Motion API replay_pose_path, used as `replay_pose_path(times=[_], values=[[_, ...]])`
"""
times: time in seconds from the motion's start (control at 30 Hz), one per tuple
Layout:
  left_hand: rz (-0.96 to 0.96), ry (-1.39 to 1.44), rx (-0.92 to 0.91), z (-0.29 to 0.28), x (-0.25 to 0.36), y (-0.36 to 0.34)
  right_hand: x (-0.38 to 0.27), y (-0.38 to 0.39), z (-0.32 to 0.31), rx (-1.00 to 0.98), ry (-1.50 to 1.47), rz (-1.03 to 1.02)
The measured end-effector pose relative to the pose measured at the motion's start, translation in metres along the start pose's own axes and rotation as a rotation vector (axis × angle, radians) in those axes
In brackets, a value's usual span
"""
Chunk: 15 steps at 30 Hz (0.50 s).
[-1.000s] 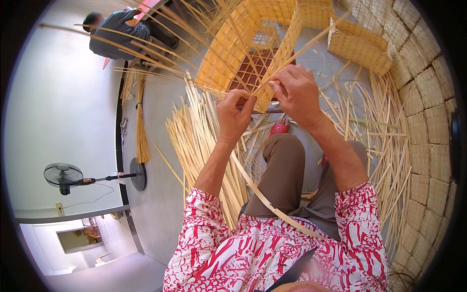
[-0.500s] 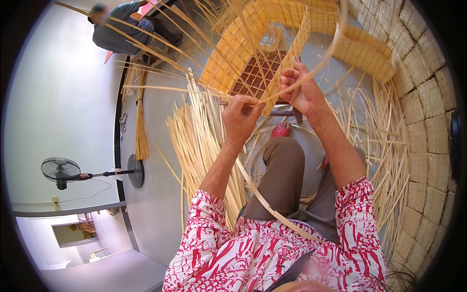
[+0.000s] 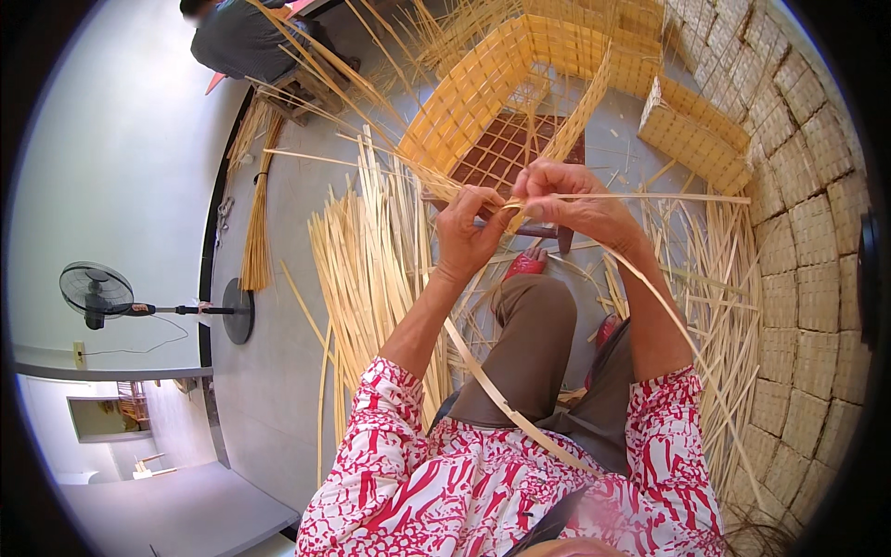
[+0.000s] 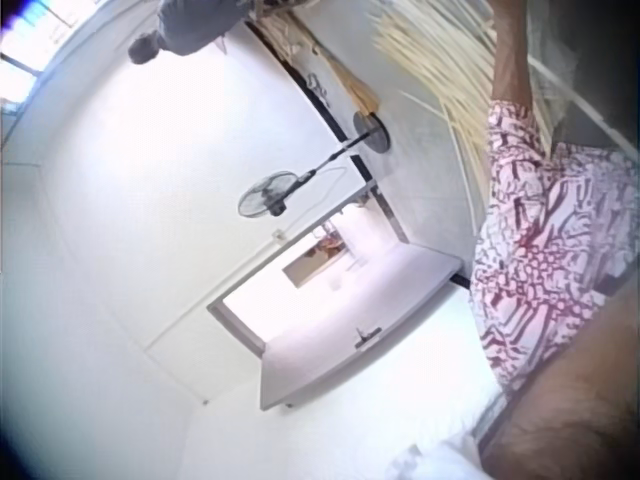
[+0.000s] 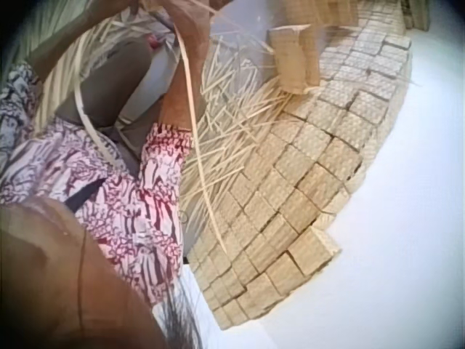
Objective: The person weaves thin bamboo strips into a rectangular basket frame, interlacing the strips by hand to form a grid pattern. The person sits on a low stool and works on the basket placed on a small wooden table.
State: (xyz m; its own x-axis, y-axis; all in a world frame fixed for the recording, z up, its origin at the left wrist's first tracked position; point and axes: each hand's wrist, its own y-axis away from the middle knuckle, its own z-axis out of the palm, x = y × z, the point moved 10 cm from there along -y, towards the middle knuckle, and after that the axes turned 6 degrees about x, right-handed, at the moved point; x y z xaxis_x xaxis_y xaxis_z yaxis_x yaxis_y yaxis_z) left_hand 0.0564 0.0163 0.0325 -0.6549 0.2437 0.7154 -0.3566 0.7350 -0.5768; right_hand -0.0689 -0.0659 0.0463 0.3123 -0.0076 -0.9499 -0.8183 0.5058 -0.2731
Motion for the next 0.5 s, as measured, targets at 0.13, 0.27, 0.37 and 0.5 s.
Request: replay_pose_path(times=[0.13, 0.27, 0.37, 0.5], values=[[-0.129, 0.065, 0.017, -0.003, -0.014, 0.005, 0.005, 0.001, -0.026, 0.356, 0.092, -0.053], [-0.016, 0.033, -0.023, 0.003, -0.012, 0.006, -0.016, 0.007, -0.031, 0.527, 0.165, -0.15], [0.031, 0.032, 0.007, -0.001, -0.006, 0.006, -0.015, 0.006, -0.034, 0.527, 0.208, -0.18], [0.056, 0.004, 0.022, -0.004, 0.001, 0.002, 0.017, 0.009, -0.067, 0.646, -0.061, -0.072]])
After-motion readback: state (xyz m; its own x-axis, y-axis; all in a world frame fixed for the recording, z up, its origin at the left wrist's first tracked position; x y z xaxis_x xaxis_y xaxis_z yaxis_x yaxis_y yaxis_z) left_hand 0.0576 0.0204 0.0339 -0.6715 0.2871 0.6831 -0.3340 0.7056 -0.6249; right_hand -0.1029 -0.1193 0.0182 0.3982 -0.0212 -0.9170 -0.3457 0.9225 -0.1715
